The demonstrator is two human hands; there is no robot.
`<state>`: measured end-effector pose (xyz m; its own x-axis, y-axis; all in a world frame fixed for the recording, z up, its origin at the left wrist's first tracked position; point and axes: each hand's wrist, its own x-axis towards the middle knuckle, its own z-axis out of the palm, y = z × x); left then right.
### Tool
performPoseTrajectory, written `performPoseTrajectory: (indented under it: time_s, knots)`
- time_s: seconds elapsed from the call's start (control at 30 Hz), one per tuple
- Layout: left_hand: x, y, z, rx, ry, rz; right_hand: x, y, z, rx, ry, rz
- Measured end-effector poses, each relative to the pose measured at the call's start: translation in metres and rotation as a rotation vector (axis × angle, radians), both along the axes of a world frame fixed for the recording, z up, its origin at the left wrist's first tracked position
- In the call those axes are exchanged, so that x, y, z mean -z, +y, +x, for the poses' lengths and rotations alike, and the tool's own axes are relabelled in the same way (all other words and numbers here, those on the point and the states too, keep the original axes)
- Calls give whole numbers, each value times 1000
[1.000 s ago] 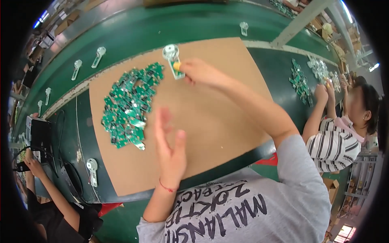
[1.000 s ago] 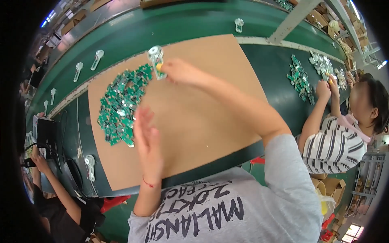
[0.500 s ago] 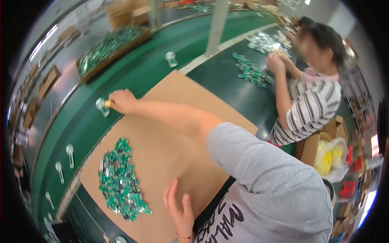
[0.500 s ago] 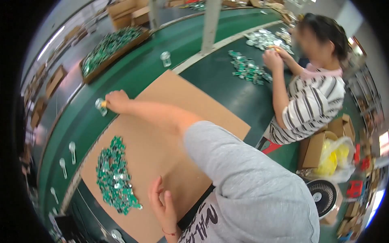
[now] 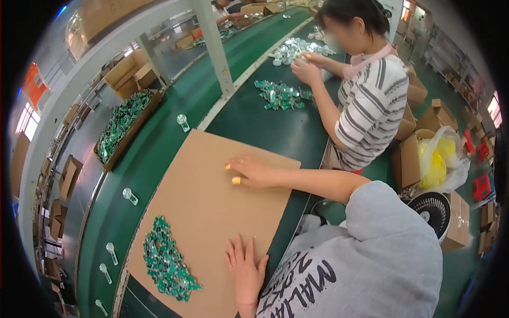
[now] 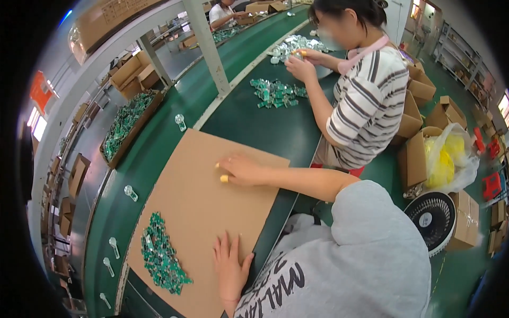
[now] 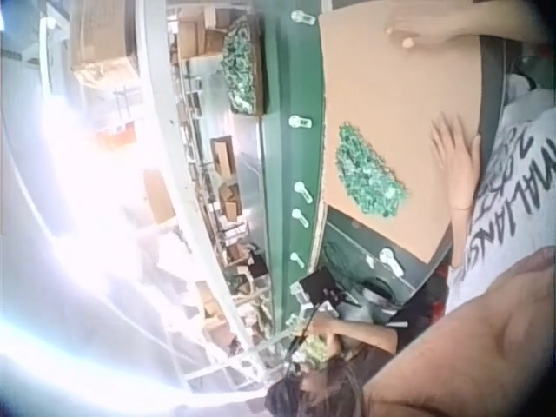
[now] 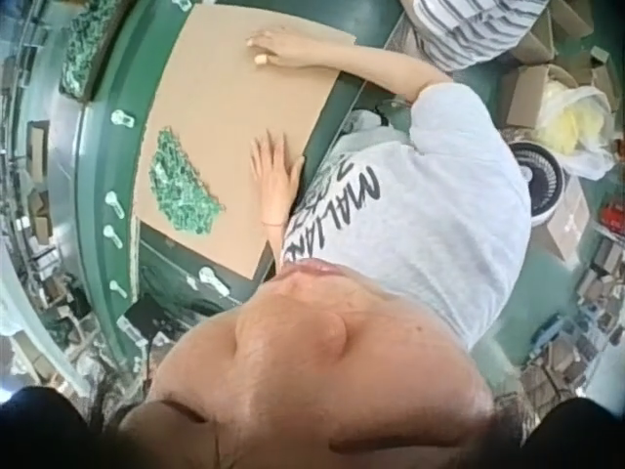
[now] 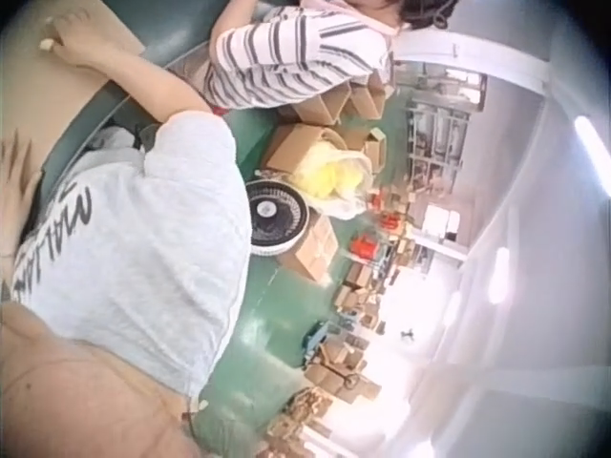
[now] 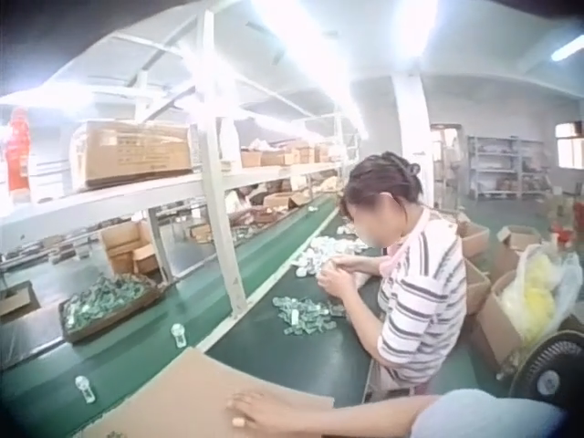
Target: The person assembles small electronic handheld fans by hand, inserting PCBs and motor components into plastic fan housings.
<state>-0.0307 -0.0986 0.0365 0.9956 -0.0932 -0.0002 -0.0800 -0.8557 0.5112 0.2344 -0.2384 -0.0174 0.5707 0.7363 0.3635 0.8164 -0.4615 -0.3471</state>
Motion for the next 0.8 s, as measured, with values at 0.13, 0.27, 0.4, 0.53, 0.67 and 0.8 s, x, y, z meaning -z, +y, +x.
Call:
performPoseTrajectory:
  time_s: [0.13, 0.27, 0.4, 0.53, 0.67, 0.8]
  knots:
    - [-1, -6, -1, 31, 0, 40, -5, 1, 3, 46, 58, 56]
    - [2, -3, -7, 70, 19, 44, -7, 3, 0, 47, 74, 85]
    - [8, -3, -8, 80, -14, 32, -8, 1, -2, 56, 50, 76]
    - [14, -7, -10, 74, -57, 30, -8, 0, -4, 64, 78, 68]
    - [13, -9, -10, 35, -38, 38, -13, 0, -6, 48, 88, 61]
    - [12, -10, -5, 34, -38, 22, -7, -3, 0, 55, 66, 52]
